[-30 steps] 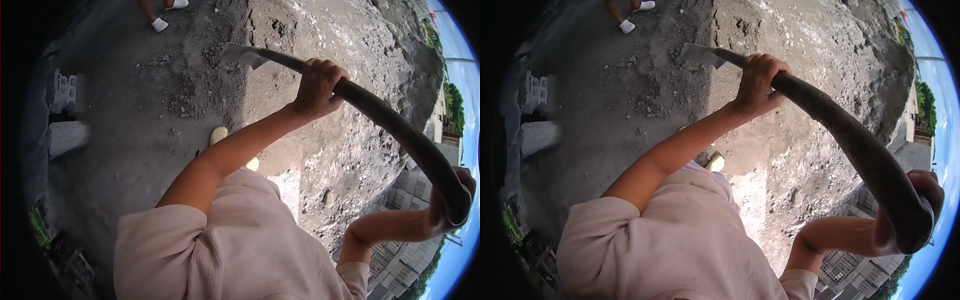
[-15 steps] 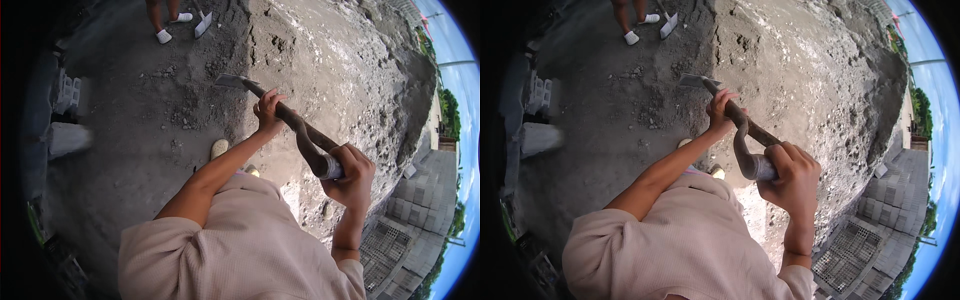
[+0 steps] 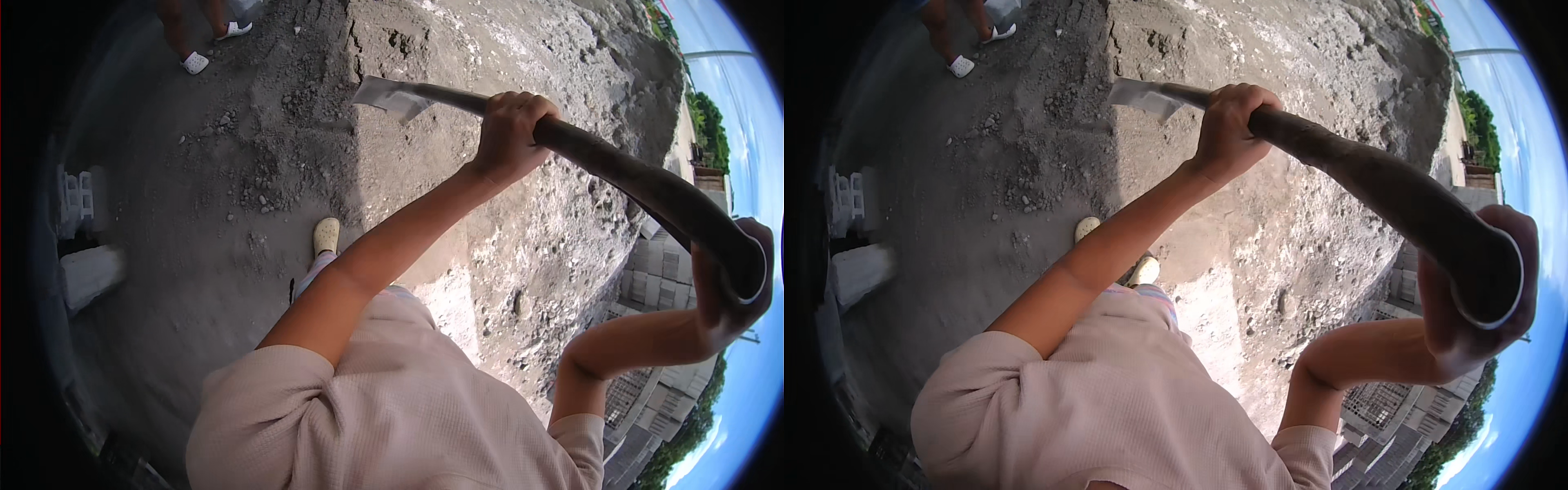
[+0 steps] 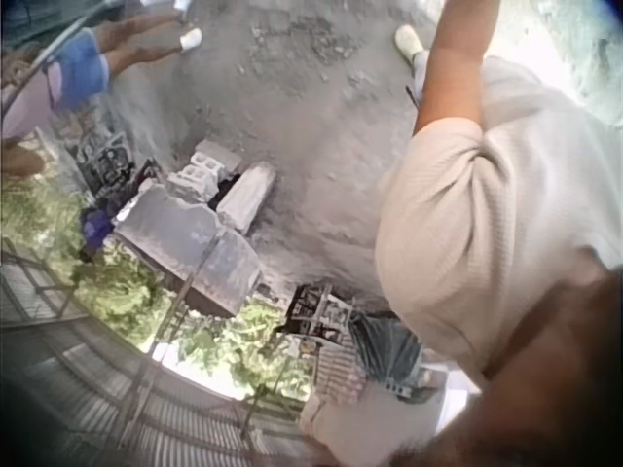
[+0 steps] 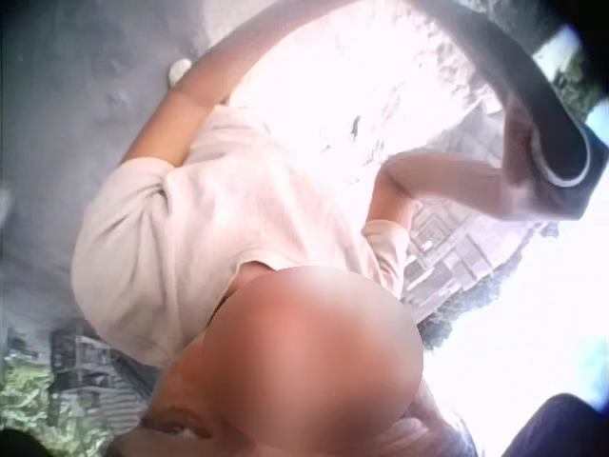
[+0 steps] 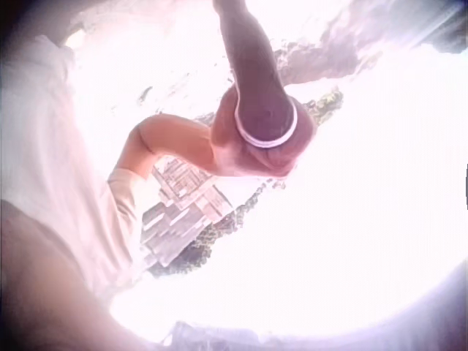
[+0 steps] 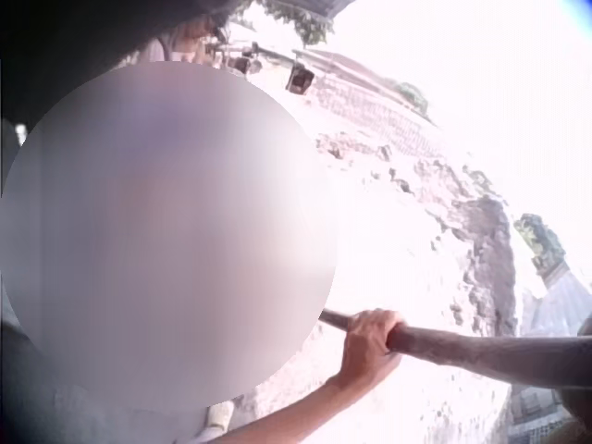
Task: The person uses a shovel to scoop and move sand at a construction site. They repeatedly lift and pour sand near a cement mixer while another person works nearby.
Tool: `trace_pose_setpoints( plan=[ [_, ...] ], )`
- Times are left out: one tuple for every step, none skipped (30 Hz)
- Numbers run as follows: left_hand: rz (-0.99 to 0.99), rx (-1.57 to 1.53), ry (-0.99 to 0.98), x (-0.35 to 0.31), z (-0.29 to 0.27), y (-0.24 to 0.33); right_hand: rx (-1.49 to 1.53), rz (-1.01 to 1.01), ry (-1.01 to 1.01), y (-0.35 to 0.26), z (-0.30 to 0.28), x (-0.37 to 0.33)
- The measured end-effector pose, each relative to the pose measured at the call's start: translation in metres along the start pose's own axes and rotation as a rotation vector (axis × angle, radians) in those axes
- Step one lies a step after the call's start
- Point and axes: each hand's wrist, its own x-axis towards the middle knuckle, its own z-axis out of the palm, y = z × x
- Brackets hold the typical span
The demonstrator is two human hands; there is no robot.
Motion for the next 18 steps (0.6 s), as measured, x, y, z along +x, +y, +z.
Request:
trace_pose_setpoints(
  plan=[
    [-0.138,0.084,-0.048,-0.022,-0.005,-0.039,0.163,0.177,0.004,-0.017,0.065,0.012],
    [-0.381,0.244,-0.067,-0.055,-0.015,-0.084,0.071,0.160,-0.178,-0.018,0.139,0.009],
    [-0.508,0.368,-0.054,-0.083,-0.018,-0.107,-0.179,0.216,-0.287,-0.013,0.189,-0.006],
    [-0.479,0.362,0.014,-0.111,-0.028,-0.126,-0.022,0.215,-0.204,-0.026,0.198,-0.014],
    [-0.442,0.358,0.089,-0.125,-0.034,-0.144,0.066,0.201,-0.235,-0.039,0.207,-0.017],
    [-0.417,0.369,0.076,-0.128,-0.039,-0.160,0.094,0.172,-0.238,-0.052,0.207,-0.018],
    [-0.426,0.306,-0.010,-0.126,-0.046,-0.168,0.109,0.192,-0.219,-0.059,0.205,-0.020],
    [-0.436,0.246,-0.095,-0.126,-0.056,-0.174,0.103,0.166,-0.186,-0.063,0.203,-0.019],
    [-0.319,0.178,-0.158,-0.112,-0.041,-0.151,0.062,0.157,-0.151,-0.048,0.202,-0.020],
    [-0.333,0.178,-0.145,-0.111,-0.041,-0.146,0.076,0.165,-0.203,-0.044,0.200,-0.018],
    [-0.347,0.179,-0.131,-0.110,-0.042,-0.141,0.093,0.157,-0.181,-0.046,0.194,-0.022],
    [-0.287,0.125,-0.106,-0.112,-0.043,-0.139,0.114,0.144,-0.183,-0.047,0.186,-0.025],
    [-0.360,0.005,-0.161,-0.103,-0.041,-0.121,0.123,0.147,-0.192,-0.044,0.175,-0.028],
    [-0.229,0.128,-0.154,-0.085,-0.032,-0.108,0.090,0.134,-0.159,-0.036,0.159,-0.025],
    [-0.110,0.246,-0.162,-0.069,-0.024,-0.080,0.058,0.122,-0.097,-0.028,0.135,-0.018],
    [-0.194,-0.081,-0.120,-0.043,-0.014,-0.047,0.005,0.114,-0.033,-0.021,0.104,-0.007],
    [0.012,0.054,-0.176,-0.018,-0.016,-0.044,-0.017,0.013,0.096,-0.017,0.080,0.009],
    [-0.054,-0.020,-0.170,0.011,-0.007,-0.006,-0.031,-0.035,0.224,0.000,0.058,0.025]
  ],
)
